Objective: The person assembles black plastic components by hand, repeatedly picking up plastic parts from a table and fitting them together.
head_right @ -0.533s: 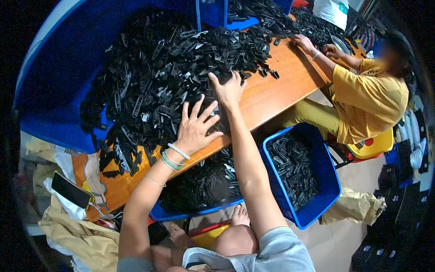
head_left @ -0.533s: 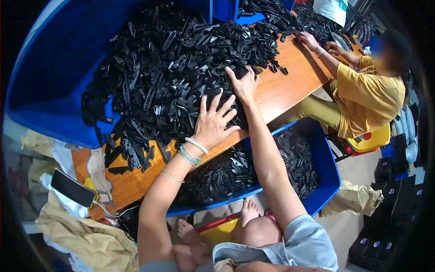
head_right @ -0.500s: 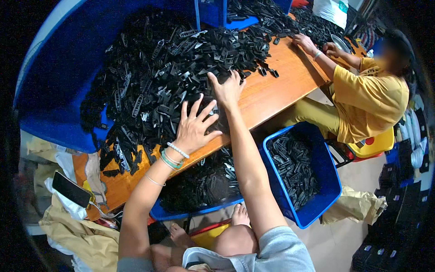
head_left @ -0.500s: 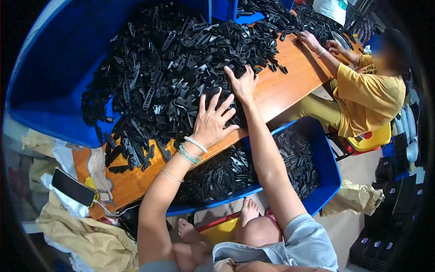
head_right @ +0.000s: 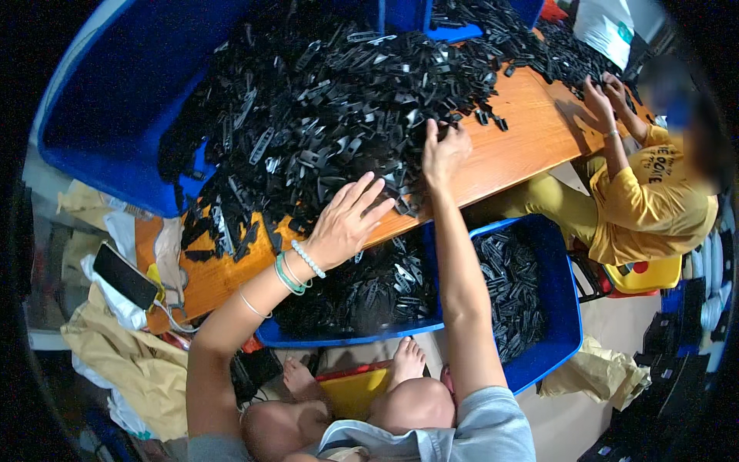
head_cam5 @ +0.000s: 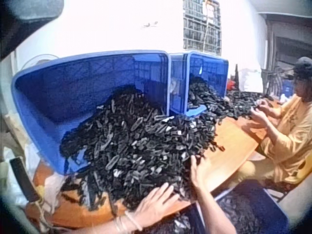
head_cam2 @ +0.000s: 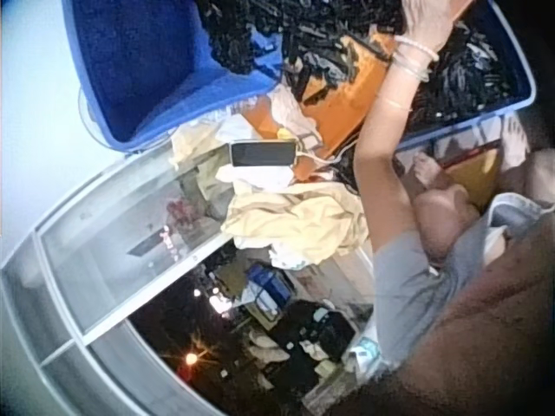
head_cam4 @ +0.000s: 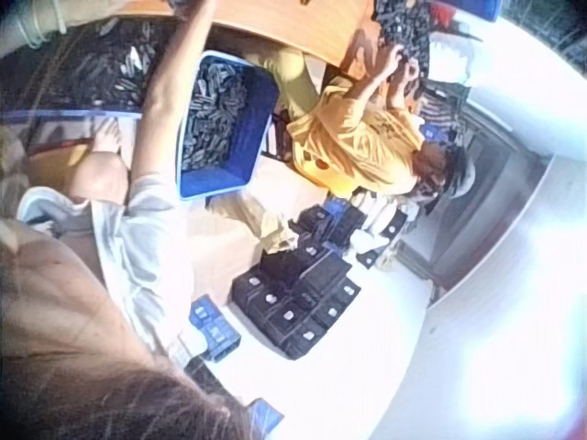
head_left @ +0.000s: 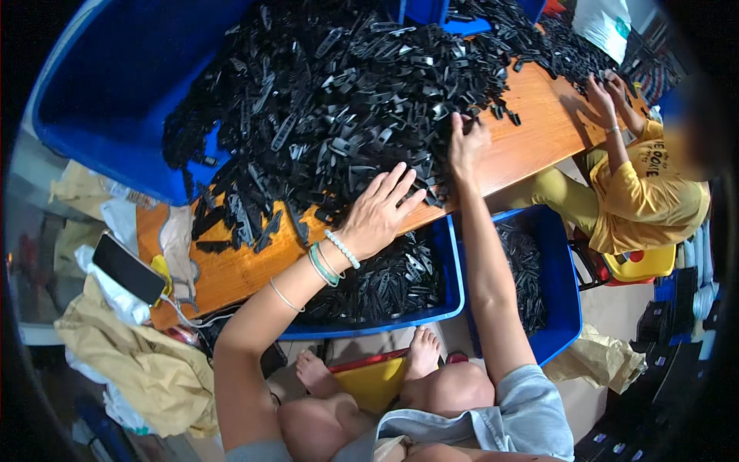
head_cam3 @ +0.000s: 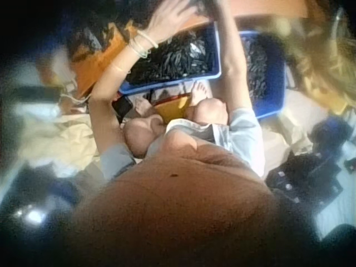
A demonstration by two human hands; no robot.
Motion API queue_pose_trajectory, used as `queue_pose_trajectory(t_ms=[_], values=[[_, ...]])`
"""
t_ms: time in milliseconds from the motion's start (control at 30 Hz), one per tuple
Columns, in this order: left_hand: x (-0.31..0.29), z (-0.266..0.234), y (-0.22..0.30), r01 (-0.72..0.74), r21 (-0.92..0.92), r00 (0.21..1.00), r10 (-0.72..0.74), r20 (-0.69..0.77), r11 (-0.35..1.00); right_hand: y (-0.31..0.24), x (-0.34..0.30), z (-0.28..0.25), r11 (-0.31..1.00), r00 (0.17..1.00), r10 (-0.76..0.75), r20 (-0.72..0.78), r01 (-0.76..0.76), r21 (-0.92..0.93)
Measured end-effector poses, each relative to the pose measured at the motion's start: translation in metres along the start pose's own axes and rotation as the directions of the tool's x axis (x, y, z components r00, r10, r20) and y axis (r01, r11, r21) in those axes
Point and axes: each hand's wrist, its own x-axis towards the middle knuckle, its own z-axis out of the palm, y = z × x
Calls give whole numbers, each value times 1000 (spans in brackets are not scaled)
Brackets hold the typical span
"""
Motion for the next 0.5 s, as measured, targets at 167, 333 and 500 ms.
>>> queue_pose_trajectory(t_ms=[167,333,500], values=[[-34,-45,8,74,-2,996,-74,-58,997,4,0,-33,959,976,-219,-2,215,-184],[-102,-78,0,451,27,883,-441,-162,892,-71,-58,-87,911,891,-363,274,277,306],[-113,-71,-5,512,71,858,-505,-91,856,-136,-157,-98,700,459,-574,678,705,114]])
